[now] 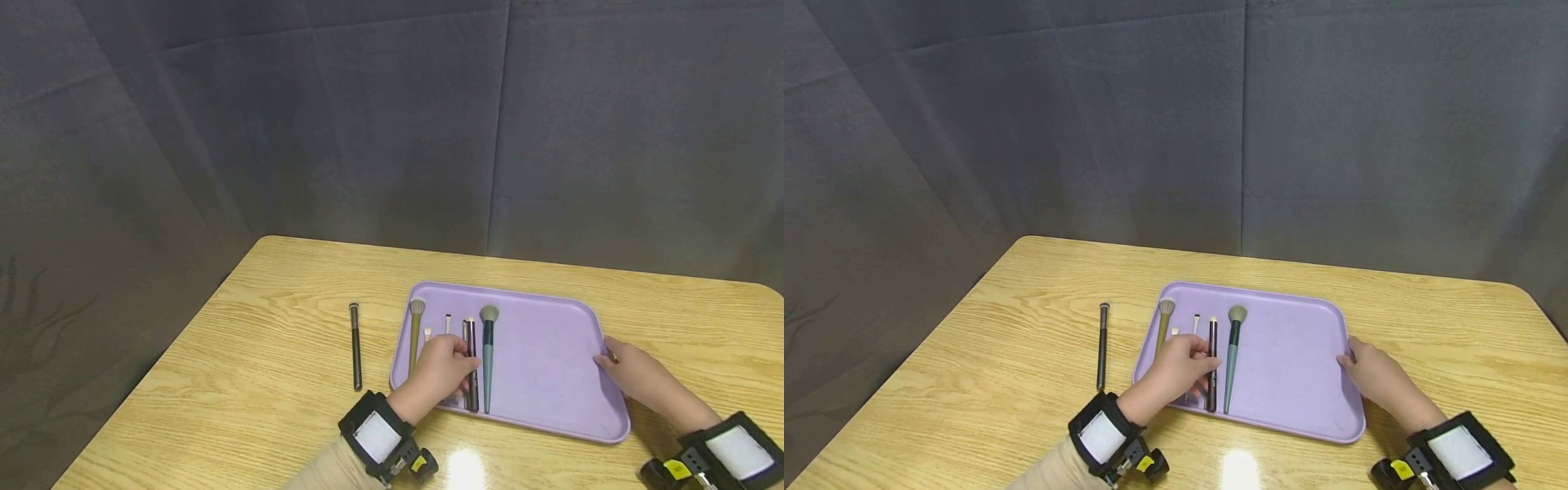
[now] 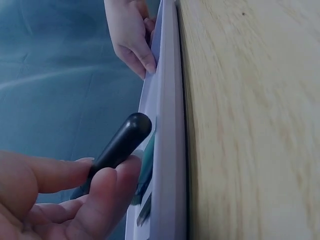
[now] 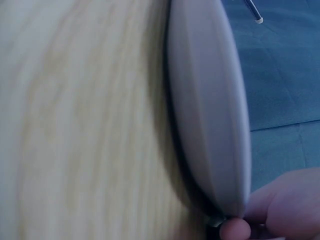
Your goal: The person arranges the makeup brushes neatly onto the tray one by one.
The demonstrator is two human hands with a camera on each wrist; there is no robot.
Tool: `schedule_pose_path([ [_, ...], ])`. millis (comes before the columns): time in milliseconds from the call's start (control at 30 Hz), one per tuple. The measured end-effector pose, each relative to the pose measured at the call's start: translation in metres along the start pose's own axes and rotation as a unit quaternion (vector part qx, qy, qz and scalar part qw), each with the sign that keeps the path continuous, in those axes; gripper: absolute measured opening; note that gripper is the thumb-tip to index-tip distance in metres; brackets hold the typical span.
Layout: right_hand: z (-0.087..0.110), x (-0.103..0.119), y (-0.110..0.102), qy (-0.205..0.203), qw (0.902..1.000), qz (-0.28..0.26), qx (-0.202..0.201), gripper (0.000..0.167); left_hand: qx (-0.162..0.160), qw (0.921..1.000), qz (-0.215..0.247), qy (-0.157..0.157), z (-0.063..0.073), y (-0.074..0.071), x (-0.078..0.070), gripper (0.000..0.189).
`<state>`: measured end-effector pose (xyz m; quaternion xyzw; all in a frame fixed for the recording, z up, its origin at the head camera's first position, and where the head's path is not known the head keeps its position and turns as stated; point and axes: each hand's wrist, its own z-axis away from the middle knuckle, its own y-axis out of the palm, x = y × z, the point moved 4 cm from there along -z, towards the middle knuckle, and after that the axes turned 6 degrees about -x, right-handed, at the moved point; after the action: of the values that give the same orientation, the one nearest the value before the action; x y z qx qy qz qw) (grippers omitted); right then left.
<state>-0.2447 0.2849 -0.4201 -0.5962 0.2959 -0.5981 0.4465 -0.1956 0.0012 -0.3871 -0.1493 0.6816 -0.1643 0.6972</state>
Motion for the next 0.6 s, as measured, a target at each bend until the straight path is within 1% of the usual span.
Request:
schedule_pose_path([
  [133,0.000,0.000,0.001,-0.005,1.0000,0.000,-0.002,0.055,0.009,0.9998,0.016,-0.008,0.000,0.004,-0.001,0.010],
  [300,0.001,0.000,0.000,-0.006,1.0000,-0.004,-0.002,0.055,0.016,0.9995,0.025,-0.013,-0.001,0.009,-0.003,0.008],
  [433,0.001,0.001,-0.001,-0.007,1.0000,-0.005,-0.002,0.055,0.012,0.9995,0.024,-0.016,0.000,0.011,-0.005,0.008],
  [600,0.001,0.000,0.000,-0.007,1.0000,-0.005,-0.002,0.056,0.013,0.9997,0.019,-0.011,0.001,0.016,-0.010,0.008],
])
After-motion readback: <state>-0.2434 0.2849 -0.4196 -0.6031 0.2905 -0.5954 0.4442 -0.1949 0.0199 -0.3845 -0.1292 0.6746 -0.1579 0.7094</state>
